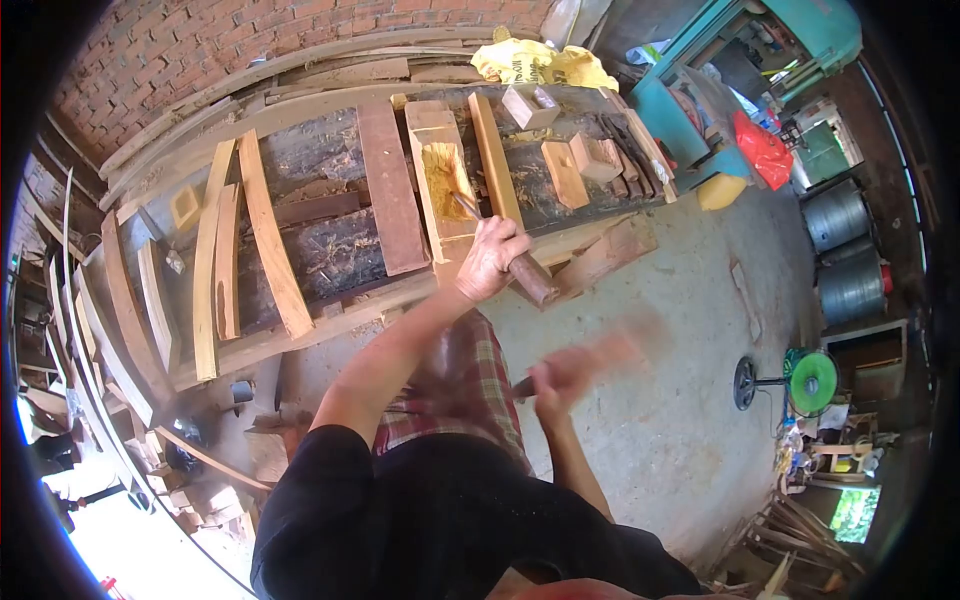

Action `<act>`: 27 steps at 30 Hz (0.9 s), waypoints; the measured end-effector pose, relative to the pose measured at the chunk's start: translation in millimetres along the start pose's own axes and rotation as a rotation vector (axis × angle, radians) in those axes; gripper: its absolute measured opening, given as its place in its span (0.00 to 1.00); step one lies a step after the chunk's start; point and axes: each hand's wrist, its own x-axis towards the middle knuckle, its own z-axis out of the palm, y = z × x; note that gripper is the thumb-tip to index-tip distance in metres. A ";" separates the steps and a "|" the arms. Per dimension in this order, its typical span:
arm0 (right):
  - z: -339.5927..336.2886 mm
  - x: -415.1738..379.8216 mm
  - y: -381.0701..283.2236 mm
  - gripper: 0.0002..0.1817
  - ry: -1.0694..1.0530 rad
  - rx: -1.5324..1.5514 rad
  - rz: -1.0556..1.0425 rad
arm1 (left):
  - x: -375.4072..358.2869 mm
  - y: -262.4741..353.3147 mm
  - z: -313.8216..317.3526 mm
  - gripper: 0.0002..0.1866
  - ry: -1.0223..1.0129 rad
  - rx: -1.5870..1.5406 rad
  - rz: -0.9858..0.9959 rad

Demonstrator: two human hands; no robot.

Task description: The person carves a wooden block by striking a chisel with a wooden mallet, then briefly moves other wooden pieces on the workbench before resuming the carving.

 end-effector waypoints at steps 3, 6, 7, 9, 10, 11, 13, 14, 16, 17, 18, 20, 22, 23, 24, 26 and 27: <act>17.5 -6.8 4.3 0.29 0.093 0.091 0.646 | -14.5 -12.7 11.7 0.18 -0.045 0.027 0.078; 15.6 -9.2 -19.4 0.29 0.315 0.260 0.507 | -19.6 -11.1 10.6 0.18 -0.099 0.040 0.104; 7.6 -19.1 -7.5 0.27 0.280 0.179 0.362 | -17.5 -8.4 8.4 0.18 -0.098 0.038 0.102; 1.7 -26.6 27.8 0.25 0.193 0.119 0.115 | -14.8 -10.8 9.2 0.20 -0.094 0.041 0.102; 0.8 -33.3 50.2 0.24 0.100 0.059 -0.123 | -14.7 -11.5 9.1 0.20 -0.090 0.044 0.108; -2.2 -55.5 78.9 0.21 0.011 -0.203 0.207 | -15.0 -11.7 8.8 0.21 -0.065 0.112 0.124; 11.5 -13.0 13.7 0.25 -0.041 -0.017 0.694 | -16.1 -13.7 8.8 0.21 -0.039 0.185 0.140; 13.0 -4.4 1.7 0.27 -0.044 0.072 0.786 | -13.0 -15.4 9.4 0.22 0.004 0.142 0.086; 14.7 -12.0 -3.7 0.30 0.063 0.177 0.670 | -13.2 -15.0 5.9 0.22 0.044 0.100 0.024; 15.3 -16.5 -6.4 0.33 0.181 0.277 0.554 | -14.0 -14.8 3.9 0.22 0.030 0.095 0.038; 14.5 -17.2 -8.8 0.33 0.181 0.277 0.554 | -12.8 -12.0 1.1 0.22 0.016 0.087 0.054; 8.6 -13.6 -12.8 0.34 0.140 0.156 0.246 | -10.7 -2.8 -1.4 0.21 0.055 0.027 0.066; 0.4 -11.9 -18.5 0.33 0.098 0.118 0.240 | -4.2 10.9 -10.1 0.21 0.086 -0.031 0.071; -2.4 -12.4 -21.4 0.33 0.084 0.148 0.277 | -0.9 20.4 -14.8 0.21 0.081 -0.038 0.036; -3.3 -12.3 -24.7 0.33 0.070 0.178 0.311 | 1.2 26.5 -18.6 0.20 0.077 -0.046 0.002; 0.1 -7.7 -31.5 0.33 0.085 0.208 0.336 | 2.0 23.2 -19.4 0.20 0.081 -0.081 -0.033; 1.1 -3.9 -34.7 0.33 0.101 0.242 0.361 | 2.3 19.1 -19.0 0.20 0.100 -0.074 -0.040</act>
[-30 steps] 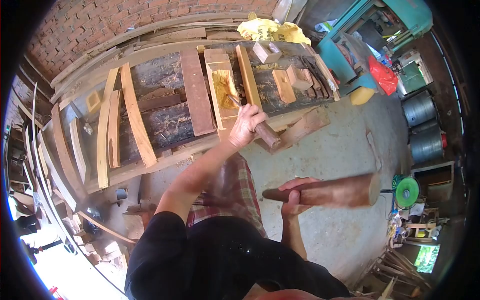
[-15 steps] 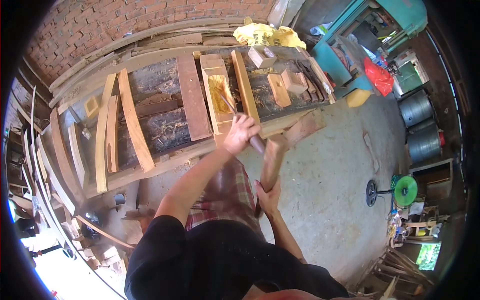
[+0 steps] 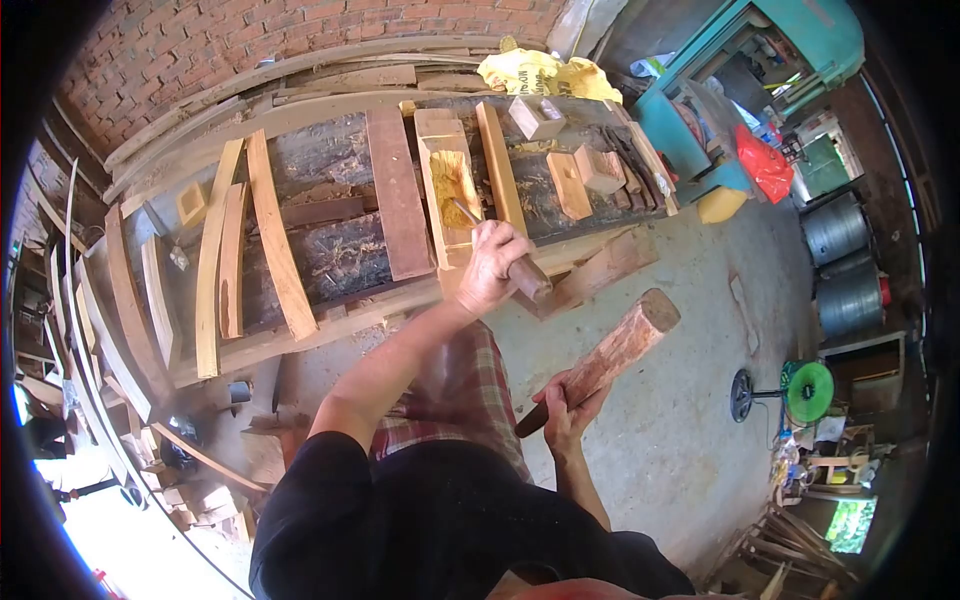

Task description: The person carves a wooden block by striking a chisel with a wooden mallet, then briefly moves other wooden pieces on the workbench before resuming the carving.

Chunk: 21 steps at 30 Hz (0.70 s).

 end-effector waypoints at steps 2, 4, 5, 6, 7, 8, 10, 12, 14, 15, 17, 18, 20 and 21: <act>2.0 5.3 -7.8 0.34 -0.003 -0.025 0.004 | -1.6 -5.9 0.9 0.21 0.019 0.006 -0.008; 3.9 9.1 -14.0 0.34 0.003 -0.048 0.013 | -0.8 -3.6 -1.5 0.20 0.041 -0.015 -0.007; 4.7 11.8 -16.4 0.34 0.012 -0.077 -0.038 | 0.2 -2.1 -1.8 0.20 0.038 -0.019 -0.008; 5.7 14.4 -19.1 0.34 0.021 -0.106 -0.089 | 2.6 1.7 -3.4 0.18 0.085 -0.033 -0.006; 7.0 16.4 -22.5 0.34 0.023 -0.108 -0.084 | 3.1 4.5 -4.1 0.17 0.133 -0.048 -0.006; 8.5 18.9 -26.2 0.35 0.008 -0.121 -0.144 | 3.6 5.0 -3.6 0.17 0.131 -0.049 -0.010; 8.7 20.9 -31.3 0.36 -0.011 -0.137 -0.205 | 6.8 5.7 -3.1 0.15 0.161 -0.040 -0.012; 7.5 22.5 -33.7 0.34 -0.003 -0.153 -0.161 | 8.5 8.6 -5.3 0.14 0.146 -0.039 -0.015; -19.2 34.3 -39.4 0.33 -0.138 -0.456 -0.365 | 7.5 7.4 -4.3 0.13 0.123 -0.040 -0.020; -23.1 39.8 -45.4 0.31 -0.275 -0.756 -0.568 | 7.3 4.6 -2.7 0.15 0.116 -0.057 -0.052; -9.3 41.7 -44.2 0.26 -0.248 -0.444 -0.557 | 4.6 1.7 -0.3 0.16 0.103 -0.077 -0.090; 2.5 41.4 -44.3 0.22 -0.217 -0.130 -0.551 | 5.9 1.9 -1.8 0.16 0.109 -0.091 -0.096; 9.1 27.9 8.8 0.17 -0.128 -0.329 -0.436 | 6.9 1.6 -3.5 0.16 0.117 -0.106 -0.096; 13.0 22.1 27.7 0.12 -0.039 -0.525 -0.316 | 5.3 0.7 -2.6 0.15 0.129 -0.095 -0.062</act>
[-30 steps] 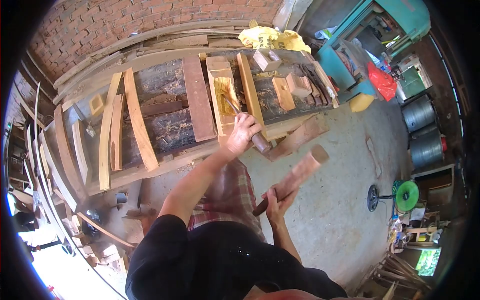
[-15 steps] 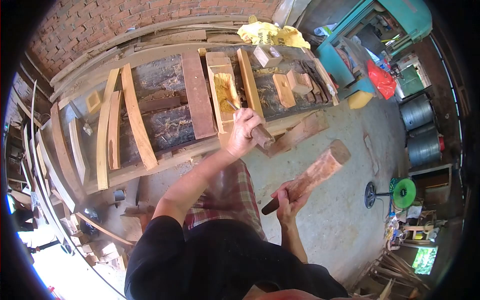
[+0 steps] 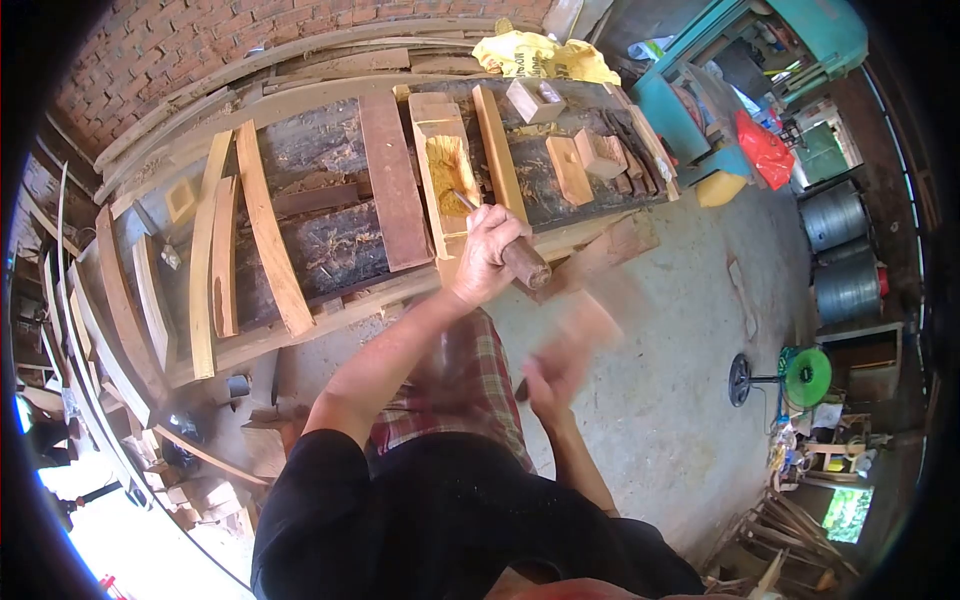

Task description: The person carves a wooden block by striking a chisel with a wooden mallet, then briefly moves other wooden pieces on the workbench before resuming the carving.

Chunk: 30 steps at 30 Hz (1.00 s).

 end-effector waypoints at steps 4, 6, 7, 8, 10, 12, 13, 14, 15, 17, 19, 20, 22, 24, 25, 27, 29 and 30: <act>8.9 7.8 -39.6 0.06 0.073 0.403 0.586 | -7.8 -0.1 -4.2 0.16 -0.043 0.032 0.063; -0.4 -4.5 -30.1 0.08 0.176 0.520 0.349 | -14.5 -3.5 -1.6 0.16 -0.058 0.032 0.073; -9.5 -6.7 -18.3 0.06 0.066 0.482 0.158 | -14.7 -5.0 1.7 0.17 -0.058 0.031 0.095; -5.9 -20.3 13.5 0.06 0.073 0.478 0.151 | -14.4 -4.7 3.1 0.17 -0.058 0.024 0.103; 9.3 -28.1 45.9 0.17 -0.066 0.041 -0.306 | -17.6 -5.4 1.3 0.18 -0.111 0.044 0.111; 17.0 -25.9 27.6 0.18 0.002 -0.082 -0.035 | -27.0 -21.5 3.7 0.19 -0.153 0.040 0.122; 17.1 -31.7 26.5 0.21 -0.023 0.067 0.244 | -28.6 -30.7 1.7 0.20 -0.201 0.084 0.133; 17.5 -32.2 28.0 0.24 -0.054 0.216 0.517 | -28.7 -40.0 1.4 0.21 -0.243 0.130 0.144; 7.7 -21.6 -3.2 0.28 -0.060 0.395 0.699 | -27.9 -41.3 0.6 0.21 -0.230 0.116 0.135; 4.0 -25.7 -6.1 0.29 0.007 0.462 0.569 | -24.4 -36.8 -2.6 0.21 -0.216 0.130 0.132; -1.1 -26.8 7.5 0.34 0.044 0.321 0.224 | -14.0 -25.1 -6.1 0.21 -0.195 0.144 0.135; -6.3 -27.4 12.8 0.34 0.044 0.322 0.221 | -8.9 -18.1 -6.1 0.21 -0.148 0.097 0.113; -12.3 -26.0 9.5 0.34 -0.015 0.250 0.210 | -2.4 -4.4 -7.1 0.20 -0.102 0.053 0.082; -14.7 -22.2 -5.5 0.32 0.002 0.338 0.326 | 2.0 3.6 -5.8 0.20 -0.084 0.066 0.044; -16.5 -17.8 -14.4 0.30 0.025 0.425 0.440 | 1.1 2.1 -4.5 0.20 -0.067 0.047 0.030; -19.9 -10.0 -19.8 0.30 0.032 0.409 0.400 | -1.7 -3.5 -3.1 0.20 -0.076 0.044 0.026; -23.6 -3.9 -29.7 0.29 0.042 0.396 0.367 | -5.1 -8.5 -2.2 0.20 -0.092 0.041 0.019; -26.5 -0.2 -39.1 0.27 0.050 0.446 0.321 | -6.0 -9.3 -1.9 0.20 -0.077 0.038 0.022</act>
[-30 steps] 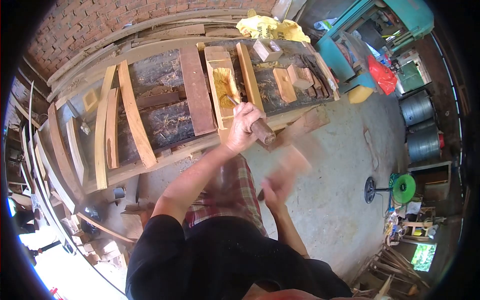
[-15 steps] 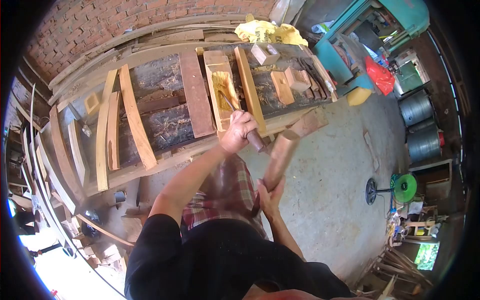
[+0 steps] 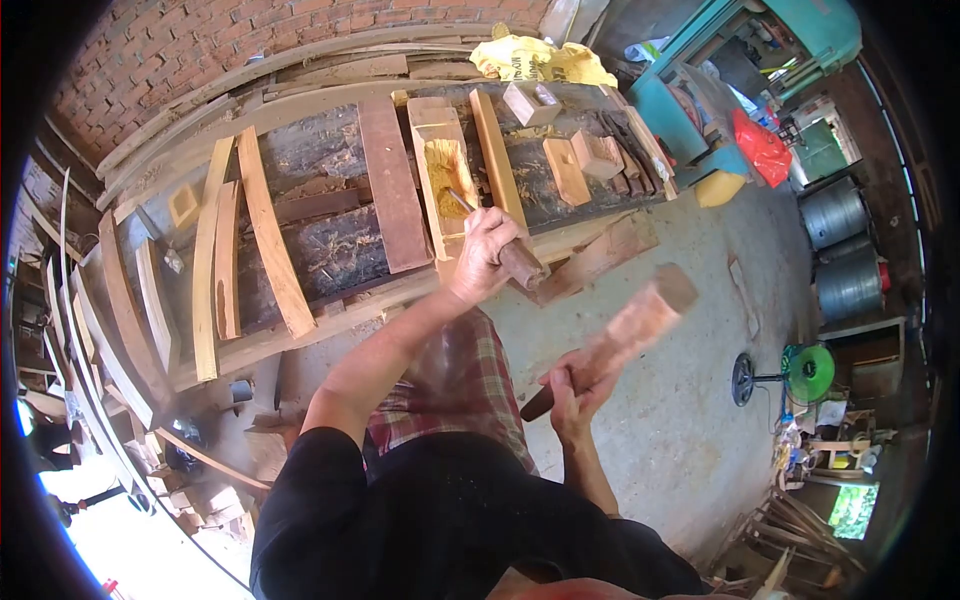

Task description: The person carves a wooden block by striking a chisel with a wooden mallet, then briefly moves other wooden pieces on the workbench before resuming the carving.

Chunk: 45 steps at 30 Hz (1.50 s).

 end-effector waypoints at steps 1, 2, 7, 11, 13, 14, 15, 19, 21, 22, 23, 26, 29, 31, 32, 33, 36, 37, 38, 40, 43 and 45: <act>1.5 1.7 -8.5 0.25 -0.011 0.050 -0.044 | -0.5 -1.3 0.2 0.20 0.016 -0.001 0.003; 0.6 7.2 -15.4 0.25 -0.009 0.050 -0.040 | -0.6 -4.0 -0.1 0.20 0.013 -0.002 0.000; 26.0 19.7 11.2 0.22 -0.177 -0.333 -0.148 | 3.1 -5.2 -6.3 0.18 0.048 -0.079 -0.023; 24.7 20.4 34.3 0.29 -0.066 -0.335 0.060 | 3.4 -3.7 -8.5 0.18 -0.036 -0.061 0.002; 13.8 14.3 35.6 0.29 -0.076 -0.315 -0.013 | -2.9 -3.9 -7.3 0.19 -0.037 -0.041 0.027; 10.2 14.2 35.0 0.29 -0.071 -0.319 -0.017 | -1.0 -5.1 -5.7 0.19 -0.026 -0.016 0.070; 7.6 13.4 31.6 0.29 -0.066 -0.292 -0.031 | -0.5 6.7 -9.9 0.18 -0.052 -0.015 0.087; 3.6 0.8 23.1 0.29 -0.021 -0.167 0.145 | -4.9 9.1 -3.0 0.19 -0.090 0.009 0.159; 3.1 -1.9 22.4 0.29 -0.025 -0.163 0.112 | -8.5 3.0 -2.2 0.19 -0.091 0.008 0.119; 2.7 -2.8 22.0 0.30 -0.023 -0.160 0.085 | -10.4 1.0 -1.8 0.19 -0.099 0.004 0.076; 1.9 -2.9 20.9 0.30 -0.022 -0.160 0.087 | -12.3 -0.9 -0.5 0.19 -0.101 0.003 0.075; -0.4 -3.1 14.3 0.30 -0.021 -0.166 0.094 | -13.1 -1.3 1.5 0.19 -0.120 0.004 0.086; -13.6 11.6 -3.5 0.32 -0.037 -0.124 -0.162 | -5.7 -0.9 2.1 0.19 -0.090 -0.017 0.057; -47.5 38.0 -22.8 0.26 -0.790 -0.562 -0.515 | -4.7 -2.7 2.5 0.19 -0.092 -0.013 0.035; -37.6 32.0 -5.7 0.26 -0.789 -0.559 -0.514 | -4.7 -2.7 1.3 0.19 -0.095 -0.012 0.035; -16.9 19.0 25.7 0.24 -0.498 -0.455 -0.390 | -5.1 -1.9 0.0 0.18 -0.097 -0.021 0.030; 23.6 9.5 28.3 0.31 -0.080 -0.458 0.036 | -7.9 -18.3 -2.7 0.18 -0.096 0.017 0.082; 20.2 6.8 30.3 0.31 -0.073 -0.385 0.127 | -6.2 -28.0 -3.0 0.18 -0.077 0.077 0.131; 15.0 4.5 33.5 0.30 -0.075 -0.316 0.221 | -6.7 -36.0 -0.5 0.18 -0.060 0.086 0.128; 5.7 -10.2 42.4 0.32 -0.041 -0.277 0.138 | -11.8 -31.7 -3.9 0.18 -0.064 0.076 0.109; -1.5 -5.6 21.4 0.39 -0.176 -0.061 -0.262 | -9.2 -14.4 -5.8 0.20 -0.050 -0.001 0.083; 1.9 -4.8 15.0 0.38 -0.140 -0.015 -0.222 | -6.5 -2.4 -3.4 0.21 -0.022 -0.013 0.110</act>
